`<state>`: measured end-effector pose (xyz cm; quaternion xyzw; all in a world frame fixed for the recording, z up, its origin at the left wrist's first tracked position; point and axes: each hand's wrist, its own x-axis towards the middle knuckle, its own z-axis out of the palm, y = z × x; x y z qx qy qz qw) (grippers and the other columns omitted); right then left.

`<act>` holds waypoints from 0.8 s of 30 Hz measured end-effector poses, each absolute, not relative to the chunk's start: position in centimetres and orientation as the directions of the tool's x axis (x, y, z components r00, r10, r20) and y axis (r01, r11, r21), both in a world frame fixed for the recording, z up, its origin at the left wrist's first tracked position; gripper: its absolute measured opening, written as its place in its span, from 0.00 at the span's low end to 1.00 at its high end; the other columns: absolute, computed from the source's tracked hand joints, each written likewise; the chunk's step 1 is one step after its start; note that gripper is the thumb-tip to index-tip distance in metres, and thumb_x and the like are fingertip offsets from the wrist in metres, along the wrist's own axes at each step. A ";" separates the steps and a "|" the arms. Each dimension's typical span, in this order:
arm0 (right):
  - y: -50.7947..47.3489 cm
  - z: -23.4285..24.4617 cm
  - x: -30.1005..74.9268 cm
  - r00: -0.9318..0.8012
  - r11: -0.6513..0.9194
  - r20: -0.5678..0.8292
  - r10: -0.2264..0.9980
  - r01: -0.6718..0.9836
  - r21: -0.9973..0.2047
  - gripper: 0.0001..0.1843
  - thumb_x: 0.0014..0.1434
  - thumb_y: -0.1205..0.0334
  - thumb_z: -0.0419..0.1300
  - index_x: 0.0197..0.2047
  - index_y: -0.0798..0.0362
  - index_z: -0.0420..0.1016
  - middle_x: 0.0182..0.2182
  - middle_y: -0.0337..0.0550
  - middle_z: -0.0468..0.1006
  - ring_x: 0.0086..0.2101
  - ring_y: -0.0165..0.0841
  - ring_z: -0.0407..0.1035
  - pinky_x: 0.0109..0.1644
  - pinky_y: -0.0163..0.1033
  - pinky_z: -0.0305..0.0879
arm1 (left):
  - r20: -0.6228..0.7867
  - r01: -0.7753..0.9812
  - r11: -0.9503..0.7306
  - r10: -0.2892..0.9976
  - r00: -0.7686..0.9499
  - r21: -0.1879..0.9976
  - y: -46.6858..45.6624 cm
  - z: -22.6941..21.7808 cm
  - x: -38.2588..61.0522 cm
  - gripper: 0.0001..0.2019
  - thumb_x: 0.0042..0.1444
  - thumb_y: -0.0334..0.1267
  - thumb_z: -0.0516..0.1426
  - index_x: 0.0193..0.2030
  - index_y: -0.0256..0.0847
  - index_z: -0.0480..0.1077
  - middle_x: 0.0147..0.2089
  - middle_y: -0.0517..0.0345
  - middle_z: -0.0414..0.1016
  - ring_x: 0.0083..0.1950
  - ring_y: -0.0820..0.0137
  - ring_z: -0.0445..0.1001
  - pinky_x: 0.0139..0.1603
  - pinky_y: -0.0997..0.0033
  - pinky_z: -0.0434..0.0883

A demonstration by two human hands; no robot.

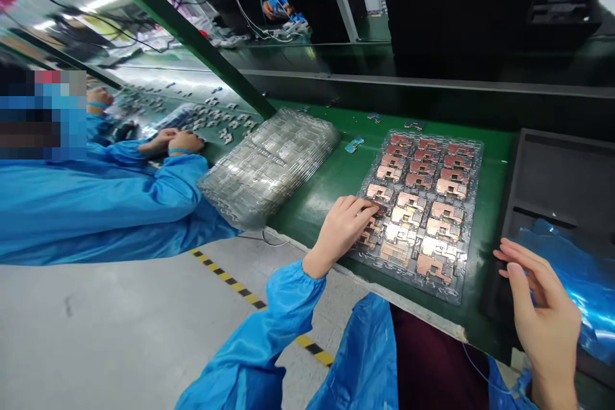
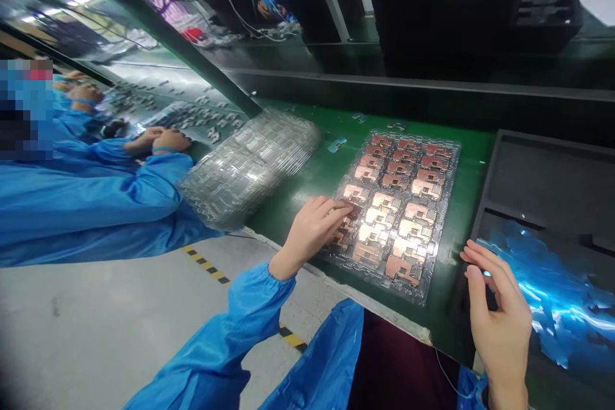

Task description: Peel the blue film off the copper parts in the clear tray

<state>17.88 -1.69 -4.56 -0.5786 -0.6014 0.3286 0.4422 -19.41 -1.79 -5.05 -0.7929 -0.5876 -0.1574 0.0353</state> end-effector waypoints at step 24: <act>-2.1 -6.0 18.6 0.015 0.153 0.186 0.982 0.502 -0.851 0.13 0.73 0.52 0.62 0.52 0.44 0.86 0.57 0.46 0.85 0.55 0.48 0.81 0.61 0.55 0.80 | 0.033 0.900 -0.185 0.982 0.187 0.395 30.1 -3.0 -17.7 0.19 0.62 0.25 0.65 0.60 0.32 0.80 0.61 0.40 0.81 0.62 0.53 0.74 0.69 0.53 0.66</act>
